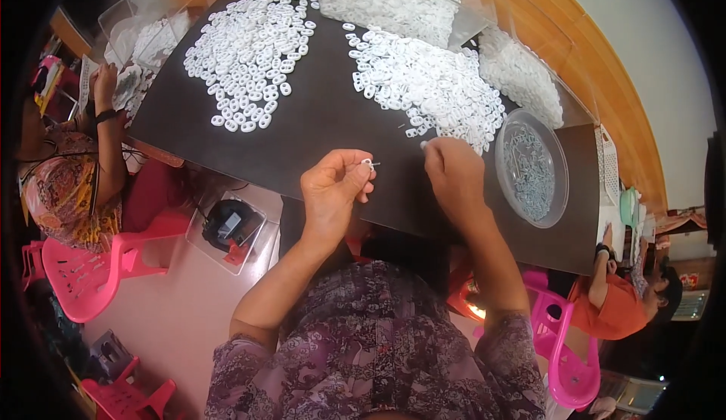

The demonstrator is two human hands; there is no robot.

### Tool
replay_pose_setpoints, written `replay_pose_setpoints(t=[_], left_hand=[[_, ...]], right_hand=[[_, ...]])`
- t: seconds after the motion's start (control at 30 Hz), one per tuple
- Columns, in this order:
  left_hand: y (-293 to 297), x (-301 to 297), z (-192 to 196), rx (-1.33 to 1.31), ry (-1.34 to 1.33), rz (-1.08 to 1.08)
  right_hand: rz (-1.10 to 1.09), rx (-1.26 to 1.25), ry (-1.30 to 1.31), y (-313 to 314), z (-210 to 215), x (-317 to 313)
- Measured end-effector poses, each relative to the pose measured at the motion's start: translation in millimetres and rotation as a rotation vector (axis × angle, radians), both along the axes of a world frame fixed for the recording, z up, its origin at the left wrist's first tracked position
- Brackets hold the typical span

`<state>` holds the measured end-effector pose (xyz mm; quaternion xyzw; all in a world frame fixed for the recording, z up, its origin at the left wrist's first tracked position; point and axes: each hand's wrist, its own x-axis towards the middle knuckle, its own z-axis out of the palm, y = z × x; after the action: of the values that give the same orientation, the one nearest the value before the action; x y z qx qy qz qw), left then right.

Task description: Assemble small white plastic components by joining them with metal rings.

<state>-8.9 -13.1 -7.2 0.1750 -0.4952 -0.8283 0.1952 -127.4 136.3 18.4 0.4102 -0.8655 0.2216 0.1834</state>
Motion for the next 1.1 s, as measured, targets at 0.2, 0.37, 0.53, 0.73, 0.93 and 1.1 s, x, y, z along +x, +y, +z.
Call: replay_pose_setpoints(t=[0.2, 0.37, 0.53, 0.73, 0.93, 1.1], left_hand=[[0, -3, 10, 0.006, 0.071, 0.052], [7, -4, 8, -0.043, 0.082, 0.066], [11, 1, 10, -0.013, 0.095, 0.064], [9, 5, 15, 0.01, 0.1, 0.14], [12, 6, 9, -0.044, 0.1, 0.113], [16, 7, 9, 0.067, 0.095, 0.071]], right_hand=[[0.199, -0.204, -0.636, -15, 13, 29], [0.225, -0.309, -0.929, -21, 8, 31], [0.276, -0.538, -1.078, -23, 5, 40], [0.218, -0.586, -1.03, -26, -1, 43], [0.172, -0.516, -1.101, -25, 9, 44], [0.228, -0.631, -1.069, -24, 1, 48]])
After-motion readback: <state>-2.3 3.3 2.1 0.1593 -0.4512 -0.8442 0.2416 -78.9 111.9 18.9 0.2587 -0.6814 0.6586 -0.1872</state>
